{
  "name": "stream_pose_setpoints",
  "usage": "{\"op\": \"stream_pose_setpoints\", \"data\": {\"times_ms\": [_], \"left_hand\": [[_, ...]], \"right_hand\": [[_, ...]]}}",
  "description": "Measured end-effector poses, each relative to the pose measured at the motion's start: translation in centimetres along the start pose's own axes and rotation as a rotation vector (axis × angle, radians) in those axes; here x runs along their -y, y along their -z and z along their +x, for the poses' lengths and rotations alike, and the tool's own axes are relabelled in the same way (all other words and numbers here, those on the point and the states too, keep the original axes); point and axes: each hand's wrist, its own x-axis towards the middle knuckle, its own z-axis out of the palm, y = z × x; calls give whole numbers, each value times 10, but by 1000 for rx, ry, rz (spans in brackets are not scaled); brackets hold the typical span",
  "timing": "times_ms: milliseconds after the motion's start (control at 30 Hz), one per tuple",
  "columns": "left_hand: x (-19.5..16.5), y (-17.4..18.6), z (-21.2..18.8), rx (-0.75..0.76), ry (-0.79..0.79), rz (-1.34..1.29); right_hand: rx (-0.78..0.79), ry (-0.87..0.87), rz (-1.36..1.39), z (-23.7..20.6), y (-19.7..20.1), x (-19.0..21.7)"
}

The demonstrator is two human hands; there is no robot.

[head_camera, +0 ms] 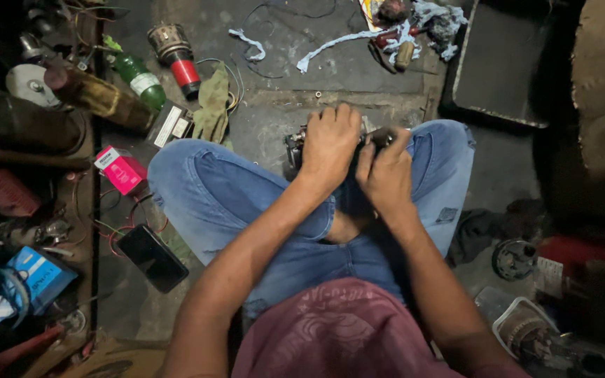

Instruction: The person sits cross-legged on the workshop floor and repairs a starter motor resting on their lap. They use a spanner to loosen bolts on the motor, turn the housing by hand, manipulate the solenoid and terminal parts, and reposition the unit repeatedly while working on its components.

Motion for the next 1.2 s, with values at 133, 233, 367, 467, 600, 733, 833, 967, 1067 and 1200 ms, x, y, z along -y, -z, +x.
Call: {"op": "stream_pose_setpoints", "data": {"times_ms": [133, 233, 367, 467, 600, 733, 833, 967, 1067, 1200], "left_hand": [[-1, -5, -1, -32, 17, -29], [1, -9, 0, -38, 14, -37], [7, -12, 0, -57, 9, -78], [11, -12, 0, -52, 21, -117], [8, -14, 2, 0, 16, -97], [6, -14, 6, -2, -13, -9], [4, -13, 6, -19, -4, -15], [3, -9, 6, 54, 15, -12], [2, -7, 5, 47, 23, 1], [0, -9, 5, 27, 42, 12]], "right_hand": [[-30, -34, -76, 6, -1, 0], [-6, -79, 0, 9, 0, 1], [21, -37, -61, 14, 0, 1], [49, -12, -93, 19, -3, -4], [9, -71, 29, 11, -1, -14], [-181, -106, 93, -9, 2, -22], [-250, -102, 174, -24, -2, -28], [-260, 69, 205, -32, -22, -36], [-250, 108, 329, -39, -31, -40], [-251, 166, 456, -41, -36, -39]]}}
